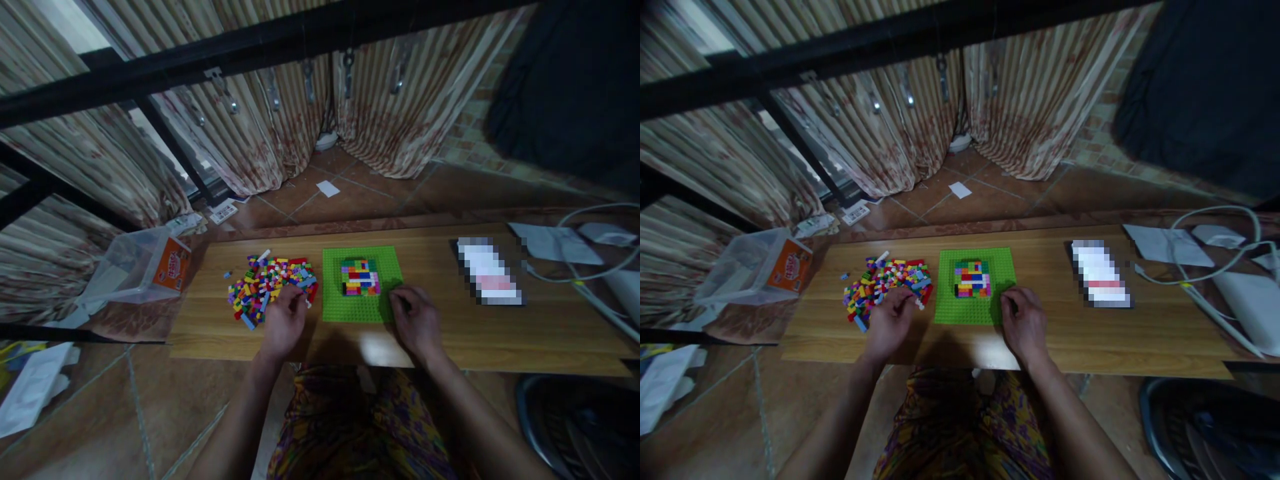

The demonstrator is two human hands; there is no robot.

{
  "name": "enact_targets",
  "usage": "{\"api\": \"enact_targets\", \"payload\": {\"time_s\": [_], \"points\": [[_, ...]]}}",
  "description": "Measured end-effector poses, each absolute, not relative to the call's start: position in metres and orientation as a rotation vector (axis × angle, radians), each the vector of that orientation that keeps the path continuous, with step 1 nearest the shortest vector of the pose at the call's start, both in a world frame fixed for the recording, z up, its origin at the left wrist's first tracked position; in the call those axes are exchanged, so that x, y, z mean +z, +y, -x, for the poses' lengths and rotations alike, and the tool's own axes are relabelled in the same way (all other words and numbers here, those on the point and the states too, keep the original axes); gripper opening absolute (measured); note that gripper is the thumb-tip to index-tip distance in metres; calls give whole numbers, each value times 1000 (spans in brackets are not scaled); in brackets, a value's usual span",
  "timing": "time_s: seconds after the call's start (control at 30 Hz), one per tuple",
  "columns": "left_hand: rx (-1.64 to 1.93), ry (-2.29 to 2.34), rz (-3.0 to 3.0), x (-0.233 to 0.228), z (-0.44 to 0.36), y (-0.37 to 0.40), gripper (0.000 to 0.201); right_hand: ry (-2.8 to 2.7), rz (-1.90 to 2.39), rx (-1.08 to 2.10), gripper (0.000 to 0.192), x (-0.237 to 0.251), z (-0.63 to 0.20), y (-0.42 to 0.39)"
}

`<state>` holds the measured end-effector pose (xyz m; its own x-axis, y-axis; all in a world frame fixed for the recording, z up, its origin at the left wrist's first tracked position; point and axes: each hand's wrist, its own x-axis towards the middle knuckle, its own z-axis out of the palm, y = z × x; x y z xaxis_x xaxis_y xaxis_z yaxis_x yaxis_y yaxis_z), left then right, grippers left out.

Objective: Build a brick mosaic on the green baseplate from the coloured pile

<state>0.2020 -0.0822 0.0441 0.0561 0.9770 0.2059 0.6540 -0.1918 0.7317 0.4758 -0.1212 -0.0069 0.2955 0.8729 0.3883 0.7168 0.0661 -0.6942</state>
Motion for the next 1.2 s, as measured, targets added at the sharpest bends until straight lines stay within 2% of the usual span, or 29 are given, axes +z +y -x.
{"api": "enact_targets", "payload": {"time_s": [0.4,1.2], "points": [[870,1424,-1943,44,-252,-78,14,-1467,1669,237,23,-6,-476,-121],[669,1546,-2236,37,-273,-73,21,-1459,1675,230,23,-3,-475,-120]]}}
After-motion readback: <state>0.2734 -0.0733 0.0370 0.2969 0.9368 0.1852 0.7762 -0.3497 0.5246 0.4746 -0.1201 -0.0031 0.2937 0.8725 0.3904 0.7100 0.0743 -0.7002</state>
